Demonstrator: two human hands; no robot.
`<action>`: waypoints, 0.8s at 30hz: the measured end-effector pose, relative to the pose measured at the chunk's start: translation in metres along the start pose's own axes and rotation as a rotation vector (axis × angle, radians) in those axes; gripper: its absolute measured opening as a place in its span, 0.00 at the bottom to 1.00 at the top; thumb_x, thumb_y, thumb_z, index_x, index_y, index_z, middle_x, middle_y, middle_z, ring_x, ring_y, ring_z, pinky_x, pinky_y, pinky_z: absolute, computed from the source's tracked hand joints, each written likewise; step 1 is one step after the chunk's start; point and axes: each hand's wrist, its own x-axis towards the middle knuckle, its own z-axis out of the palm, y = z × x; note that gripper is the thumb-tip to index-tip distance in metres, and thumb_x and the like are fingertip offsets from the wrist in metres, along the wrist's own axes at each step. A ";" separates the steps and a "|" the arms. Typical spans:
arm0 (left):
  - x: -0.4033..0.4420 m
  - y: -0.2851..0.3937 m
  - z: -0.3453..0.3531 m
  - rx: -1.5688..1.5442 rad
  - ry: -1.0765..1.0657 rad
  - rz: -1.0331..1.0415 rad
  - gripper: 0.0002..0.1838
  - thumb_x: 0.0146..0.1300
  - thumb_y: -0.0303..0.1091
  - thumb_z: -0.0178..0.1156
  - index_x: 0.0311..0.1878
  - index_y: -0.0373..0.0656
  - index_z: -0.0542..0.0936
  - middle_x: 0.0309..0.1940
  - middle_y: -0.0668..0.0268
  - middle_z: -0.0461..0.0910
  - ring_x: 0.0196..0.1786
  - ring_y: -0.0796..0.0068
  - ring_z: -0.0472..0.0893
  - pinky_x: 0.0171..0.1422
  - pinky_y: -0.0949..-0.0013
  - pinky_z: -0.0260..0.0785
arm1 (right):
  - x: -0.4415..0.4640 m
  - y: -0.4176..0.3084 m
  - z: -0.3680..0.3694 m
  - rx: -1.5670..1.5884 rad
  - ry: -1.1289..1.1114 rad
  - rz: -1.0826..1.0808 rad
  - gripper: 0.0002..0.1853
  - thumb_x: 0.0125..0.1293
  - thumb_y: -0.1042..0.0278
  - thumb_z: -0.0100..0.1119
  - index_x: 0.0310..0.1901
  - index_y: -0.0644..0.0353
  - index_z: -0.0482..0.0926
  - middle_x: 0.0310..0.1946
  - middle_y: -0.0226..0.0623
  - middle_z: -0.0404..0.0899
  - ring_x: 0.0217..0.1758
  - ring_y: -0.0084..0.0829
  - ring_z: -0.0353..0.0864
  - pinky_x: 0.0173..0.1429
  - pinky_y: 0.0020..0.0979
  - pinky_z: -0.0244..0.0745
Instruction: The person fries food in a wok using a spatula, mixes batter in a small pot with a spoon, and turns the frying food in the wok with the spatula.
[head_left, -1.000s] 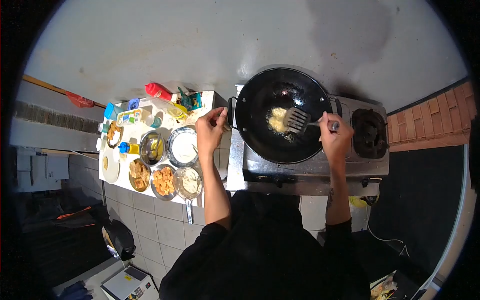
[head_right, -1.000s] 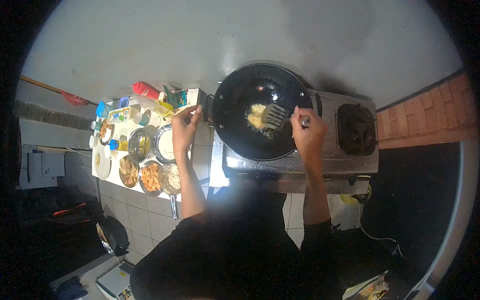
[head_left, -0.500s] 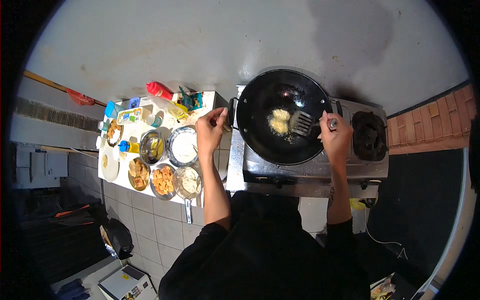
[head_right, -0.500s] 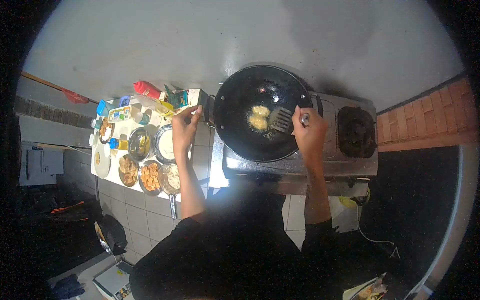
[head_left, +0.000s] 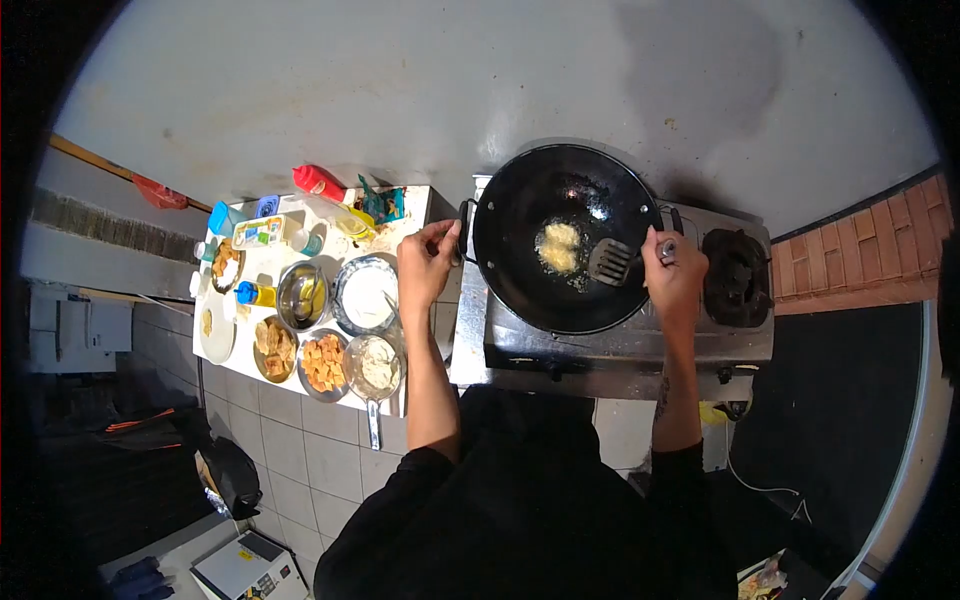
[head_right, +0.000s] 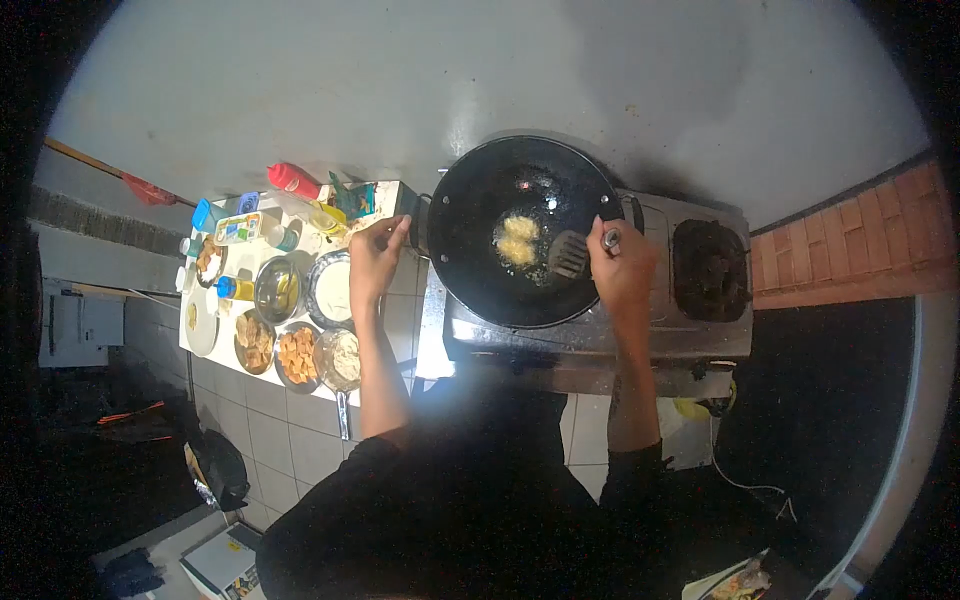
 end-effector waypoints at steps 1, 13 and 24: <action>0.000 0.001 0.000 -0.016 -0.006 -0.011 0.17 0.66 0.38 0.65 0.45 0.29 0.84 0.16 0.66 0.75 0.21 0.83 0.69 0.27 0.73 0.63 | 0.000 -0.003 0.001 0.024 -0.042 0.082 0.08 0.64 0.75 0.64 0.26 0.65 0.78 0.15 0.33 0.73 0.19 0.22 0.74 0.25 0.28 0.64; 0.000 0.004 -0.002 -0.009 -0.068 -0.100 0.20 0.69 0.42 0.60 0.48 0.28 0.82 0.33 0.51 0.86 0.36 0.71 0.82 0.45 0.67 0.73 | 0.002 0.010 0.006 0.013 0.088 -0.073 0.10 0.62 0.75 0.66 0.25 0.64 0.77 0.14 0.34 0.70 0.16 0.22 0.69 0.22 0.29 0.62; 0.000 0.001 -0.001 0.004 -0.070 -0.093 0.21 0.70 0.42 0.60 0.48 0.28 0.82 0.35 0.50 0.86 0.38 0.70 0.83 0.47 0.67 0.73 | 0.006 0.010 0.003 0.011 0.076 -0.045 0.10 0.62 0.75 0.67 0.25 0.65 0.77 0.15 0.34 0.73 0.17 0.21 0.69 0.22 0.28 0.62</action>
